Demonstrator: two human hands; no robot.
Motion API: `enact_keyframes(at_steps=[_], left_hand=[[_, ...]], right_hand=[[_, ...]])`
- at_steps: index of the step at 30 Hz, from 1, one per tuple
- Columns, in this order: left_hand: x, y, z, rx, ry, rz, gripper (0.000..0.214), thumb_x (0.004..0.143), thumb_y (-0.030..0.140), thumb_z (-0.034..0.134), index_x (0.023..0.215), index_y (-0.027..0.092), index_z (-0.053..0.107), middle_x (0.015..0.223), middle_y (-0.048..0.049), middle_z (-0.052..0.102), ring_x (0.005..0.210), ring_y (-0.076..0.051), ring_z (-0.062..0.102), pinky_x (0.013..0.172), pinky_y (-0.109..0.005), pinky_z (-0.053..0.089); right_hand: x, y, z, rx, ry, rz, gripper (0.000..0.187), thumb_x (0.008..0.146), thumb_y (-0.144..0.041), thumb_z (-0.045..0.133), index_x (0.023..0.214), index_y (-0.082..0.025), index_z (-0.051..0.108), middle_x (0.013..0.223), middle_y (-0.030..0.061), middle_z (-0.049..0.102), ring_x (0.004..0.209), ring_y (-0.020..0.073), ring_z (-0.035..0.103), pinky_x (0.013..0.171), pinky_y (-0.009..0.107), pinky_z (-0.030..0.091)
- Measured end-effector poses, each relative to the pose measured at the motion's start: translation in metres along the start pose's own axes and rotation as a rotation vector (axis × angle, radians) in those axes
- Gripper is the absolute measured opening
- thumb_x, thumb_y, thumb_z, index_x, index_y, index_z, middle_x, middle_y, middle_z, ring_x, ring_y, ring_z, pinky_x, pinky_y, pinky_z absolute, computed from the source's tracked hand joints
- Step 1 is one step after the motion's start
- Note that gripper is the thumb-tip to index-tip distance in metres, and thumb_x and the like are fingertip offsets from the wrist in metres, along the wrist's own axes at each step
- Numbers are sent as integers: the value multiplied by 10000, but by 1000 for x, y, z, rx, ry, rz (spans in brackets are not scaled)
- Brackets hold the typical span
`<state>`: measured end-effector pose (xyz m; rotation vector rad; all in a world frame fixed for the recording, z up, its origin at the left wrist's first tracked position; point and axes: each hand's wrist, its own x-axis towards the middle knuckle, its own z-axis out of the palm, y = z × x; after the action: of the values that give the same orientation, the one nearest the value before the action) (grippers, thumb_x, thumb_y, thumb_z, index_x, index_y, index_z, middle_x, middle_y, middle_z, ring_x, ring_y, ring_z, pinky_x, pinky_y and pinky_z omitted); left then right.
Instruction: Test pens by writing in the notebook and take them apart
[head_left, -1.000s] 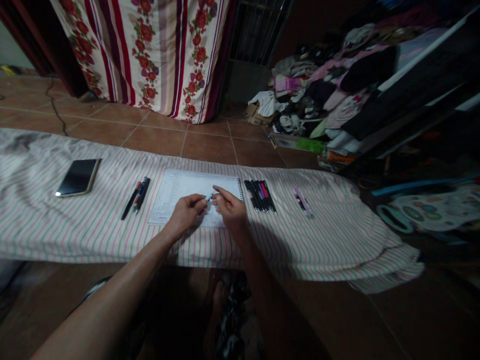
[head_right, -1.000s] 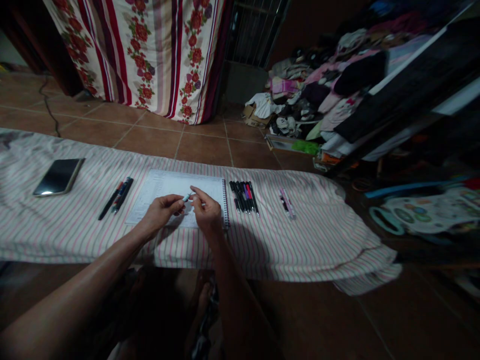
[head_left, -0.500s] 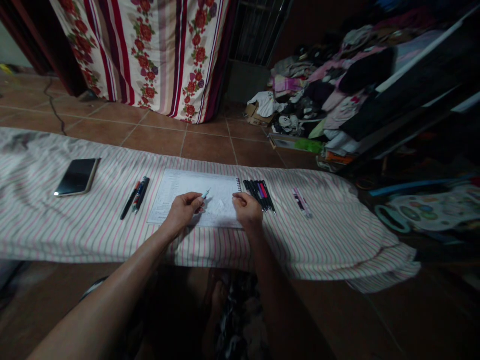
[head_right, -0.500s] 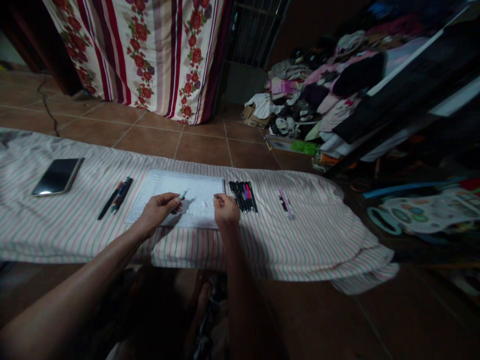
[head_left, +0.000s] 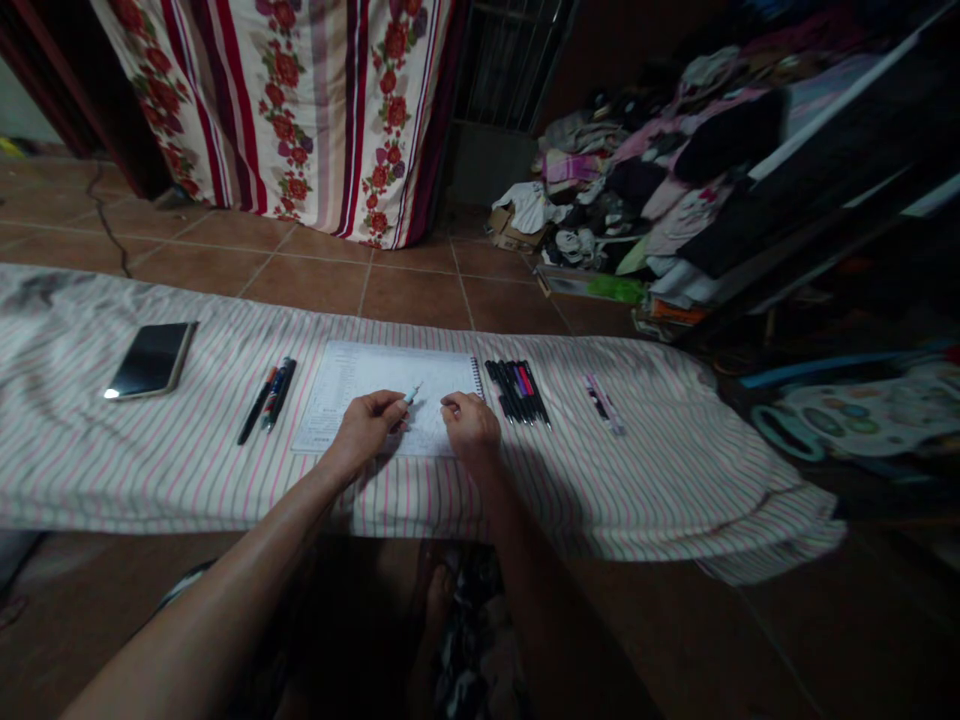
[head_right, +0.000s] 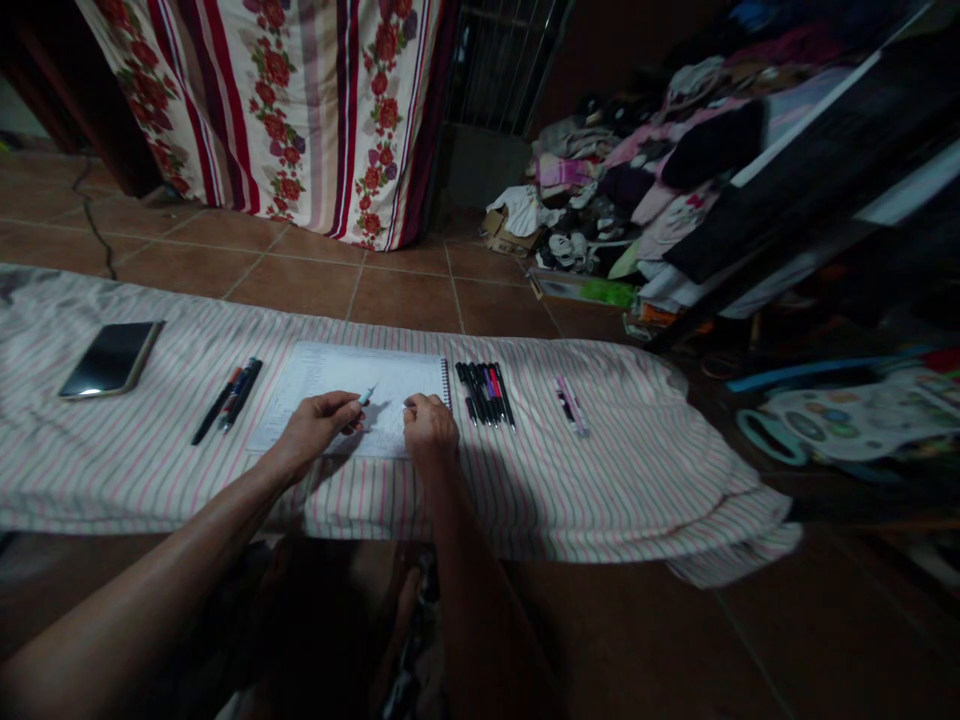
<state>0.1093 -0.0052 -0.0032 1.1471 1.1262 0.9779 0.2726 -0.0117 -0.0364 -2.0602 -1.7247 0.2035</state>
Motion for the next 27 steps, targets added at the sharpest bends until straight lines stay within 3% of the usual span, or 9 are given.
enact_keyframes(at_steps=[5, 10, 14, 18, 21, 24, 27], left_hand=[[1, 3, -6, -4, 34, 27, 329, 607, 419, 691, 737, 119, 656, 553, 4, 602, 521, -104, 518, 559, -248, 412], [3, 2, -14, -43, 57, 25, 355, 585, 417, 708, 753, 109, 649, 571, 2, 613, 523, -99, 525, 564, -247, 415], [4, 2, -18, -38, 67, 27, 372, 576, 422, 714, 764, 108, 651, 564, 2, 608, 524, -103, 523, 566, -252, 409], [3, 3, -21, -55, 81, 25, 385, 565, 422, 718, 772, 105, 649, 577, -1, 612, 535, -106, 529, 571, -253, 405], [3, 3, -19, -56, 64, 19, 378, 563, 418, 715, 759, 102, 649, 558, 3, 605, 522, -99, 518, 563, -247, 399], [2, 2, -16, -61, 40, 16, 358, 570, 412, 707, 741, 103, 648, 557, 6, 604, 519, -94, 513, 565, -242, 396], [0, 2, -12, -61, 26, 4, 344, 573, 403, 704, 737, 106, 648, 553, 9, 600, 517, -93, 507, 561, -241, 390]], right_hand=[[-3, -1, 1, -64, -3, -33, 315, 803, -188, 476, 1087, -188, 612, 914, 74, 651, 855, 193, 583, 750, 269, 399], [-7, -4, -1, -112, -53, -100, 258, 800, -202, 495, 991, -223, 666, 919, 78, 629, 849, 194, 589, 741, 270, 408], [-7, -5, -6, -15, -31, -68, 218, 778, -196, 505, 920, -216, 669, 879, 62, 637, 809, 181, 593, 727, 269, 415], [-2, -4, -4, 251, -14, -19, 177, 737, -209, 527, 861, -184, 650, 792, 48, 651, 739, 172, 602, 719, 284, 430], [2, -5, -1, 592, -7, 94, 157, 701, -258, 560, 817, -175, 625, 700, 26, 637, 671, 162, 602, 659, 284, 441], [4, -8, -2, 991, -47, 252, 257, 637, -317, 633, 848, -174, 609, 657, 7, 628, 602, 142, 579, 544, 248, 410], [3, -12, -10, 1250, -87, 305, 366, 604, -343, 689, 925, -181, 621, 750, 21, 662, 613, 116, 566, 495, 214, 363]])
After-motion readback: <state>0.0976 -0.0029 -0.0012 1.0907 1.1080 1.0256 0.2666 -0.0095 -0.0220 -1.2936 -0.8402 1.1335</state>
